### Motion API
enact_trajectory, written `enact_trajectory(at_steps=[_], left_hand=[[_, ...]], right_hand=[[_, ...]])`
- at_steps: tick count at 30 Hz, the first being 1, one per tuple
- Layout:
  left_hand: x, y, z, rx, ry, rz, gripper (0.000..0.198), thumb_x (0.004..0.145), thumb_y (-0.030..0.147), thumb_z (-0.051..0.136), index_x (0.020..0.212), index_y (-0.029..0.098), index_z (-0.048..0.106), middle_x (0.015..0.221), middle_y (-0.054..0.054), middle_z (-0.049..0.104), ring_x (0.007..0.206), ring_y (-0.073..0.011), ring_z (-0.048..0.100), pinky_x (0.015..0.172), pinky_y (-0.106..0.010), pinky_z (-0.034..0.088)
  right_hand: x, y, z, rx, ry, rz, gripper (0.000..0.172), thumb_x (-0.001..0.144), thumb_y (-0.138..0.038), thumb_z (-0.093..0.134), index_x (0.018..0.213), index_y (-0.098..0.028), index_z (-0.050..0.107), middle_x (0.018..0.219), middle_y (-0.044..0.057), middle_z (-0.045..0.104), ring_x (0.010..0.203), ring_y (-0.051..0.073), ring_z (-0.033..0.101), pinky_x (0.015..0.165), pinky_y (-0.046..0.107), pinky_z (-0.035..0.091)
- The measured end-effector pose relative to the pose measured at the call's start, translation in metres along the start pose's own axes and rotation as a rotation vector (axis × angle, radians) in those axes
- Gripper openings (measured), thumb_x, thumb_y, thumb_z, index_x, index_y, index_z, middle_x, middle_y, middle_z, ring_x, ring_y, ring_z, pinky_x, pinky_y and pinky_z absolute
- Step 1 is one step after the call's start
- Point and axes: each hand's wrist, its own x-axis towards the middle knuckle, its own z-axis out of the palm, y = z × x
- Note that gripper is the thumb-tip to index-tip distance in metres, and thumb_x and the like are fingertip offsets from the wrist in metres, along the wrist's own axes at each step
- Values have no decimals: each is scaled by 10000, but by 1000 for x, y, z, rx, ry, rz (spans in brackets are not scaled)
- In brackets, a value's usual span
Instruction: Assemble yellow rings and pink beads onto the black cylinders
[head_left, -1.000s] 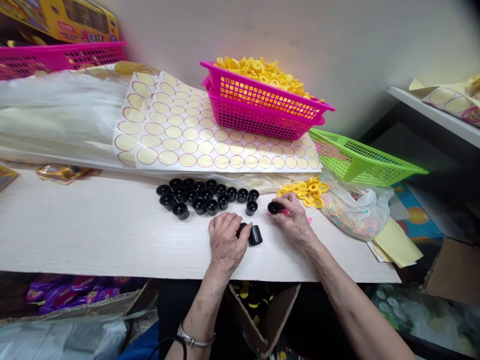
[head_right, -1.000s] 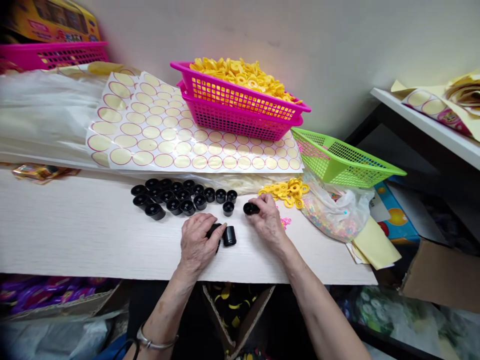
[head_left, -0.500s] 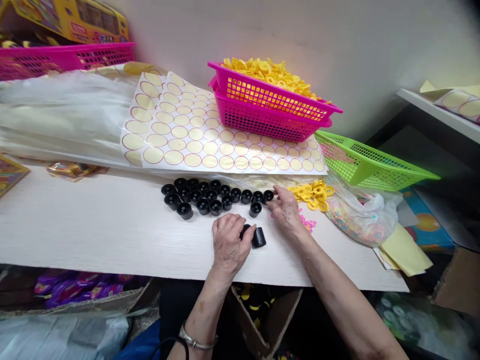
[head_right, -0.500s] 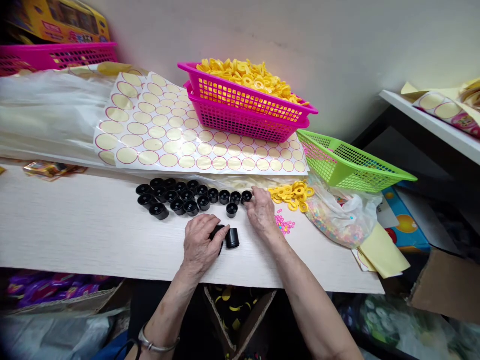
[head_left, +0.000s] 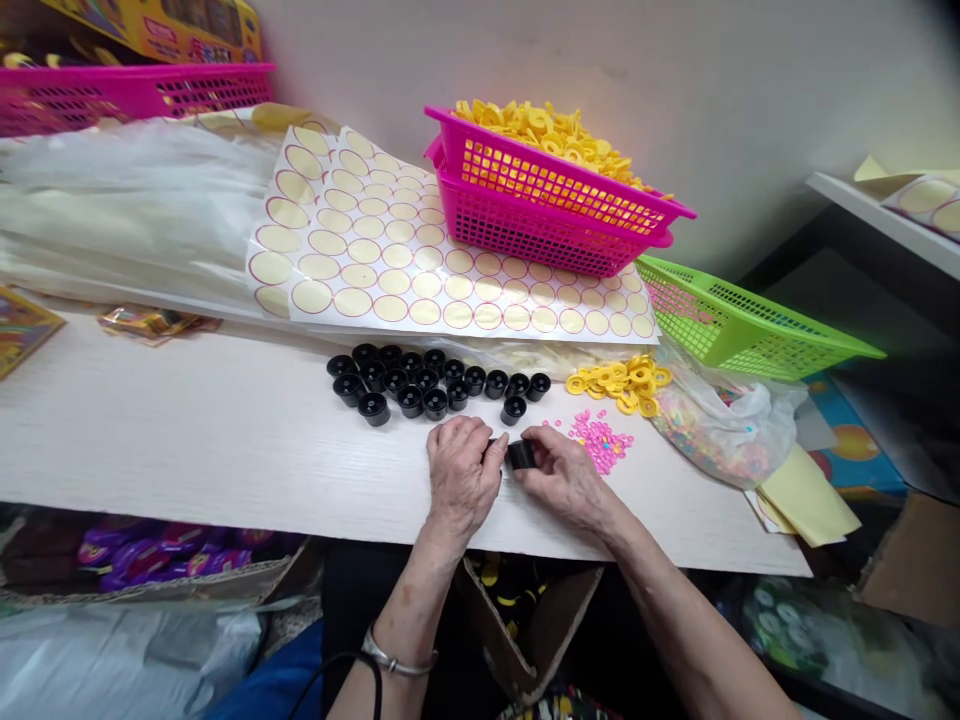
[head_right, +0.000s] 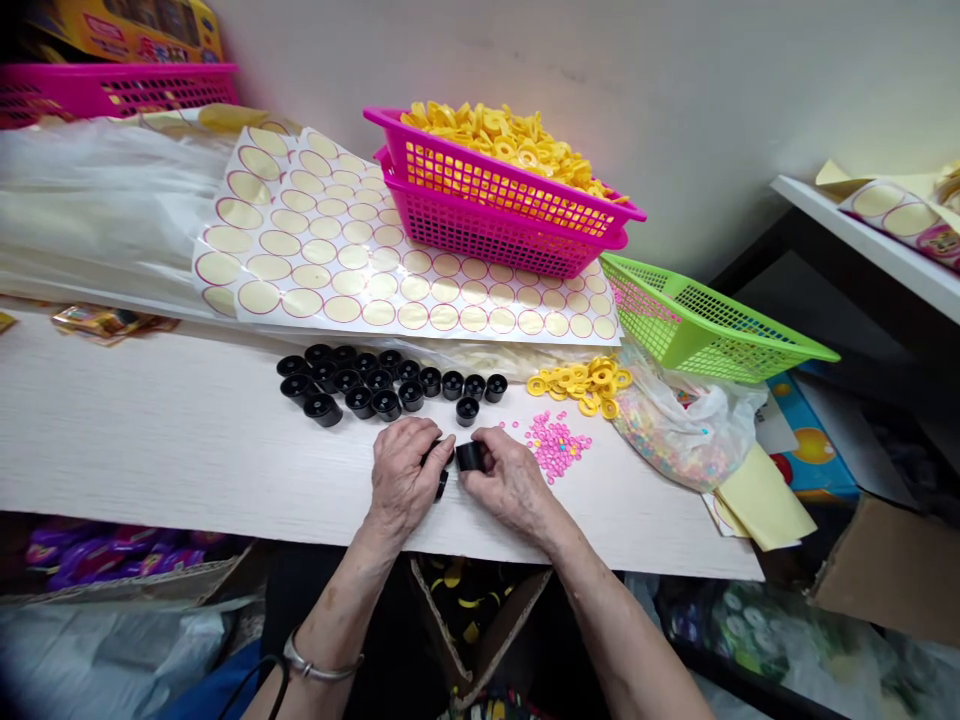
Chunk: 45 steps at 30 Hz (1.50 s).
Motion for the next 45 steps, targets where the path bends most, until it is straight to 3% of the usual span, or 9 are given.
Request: enact_trajectory(at_steps=[3,8,13,19,22,28,32,35,45], left_hand=[[0,-1,1,18,7,10,148,826,301,538,801,175,612,883,-44,653,935,-219,518,864,-383,349],[-1,-2,2,44,41,28,166,807,316,563,850,167,618,902,-57,656,942,-231,520,856,-399,368],[-1,-5,5,40,125,36,189,764,337,614,830,161,638,942,-77,656,962,-249,514,853,-415,403],[-2,-9,7,-3,181,-15,291,777,384,597,923,139,654,1033,-126,624,1001,-257,496,885,-435,421],[-2,-10,8,-68,187,-58,297,824,370,539,987,147,648,1057,-117,621,1024,-241,492,920,-434,410],[-4,-12,5,-242,185,-174,273,867,276,468,1057,161,626,1093,-95,613,1082,-212,490,974,-413,388],[-8,-16,4,-297,226,-203,253,845,222,481,1044,177,631,1110,-90,604,1098,-205,498,971,-406,403],[-10,-18,3,-290,241,-220,248,843,230,481,1026,164,635,1105,-104,602,1095,-212,503,959,-407,412],[-10,-6,-7,-636,318,-592,331,807,383,551,1048,169,625,1038,-70,636,979,-180,572,891,-304,440]], right_hand=[[4,3,-9,71,40,-72,365,712,-160,503,1075,-192,541,903,29,527,806,144,516,683,257,428],[16,-6,-27,-246,142,13,418,712,-201,508,1130,-196,516,835,28,566,706,156,510,631,273,399],[42,-6,-21,-554,230,-4,153,719,-223,508,843,-180,587,747,40,576,711,185,516,620,283,370],[48,5,-16,-393,370,-194,305,725,-228,545,1022,-159,538,901,74,546,765,182,514,657,292,433],[30,-1,-9,-307,479,-227,163,777,-193,491,925,-165,549,879,77,535,774,178,520,680,301,445],[-2,-14,22,-93,263,-230,149,831,-204,482,949,-172,567,897,60,570,785,152,561,695,266,472],[5,-15,28,-295,124,-318,375,831,-103,402,1179,-194,506,1217,96,498,1058,190,496,863,319,446],[13,-17,25,-439,-51,-386,364,810,-97,441,1141,-212,537,1126,81,549,980,202,496,831,347,447],[7,-7,8,-109,108,-197,320,782,-209,518,1101,-206,495,1009,54,518,887,171,520,754,294,433]])
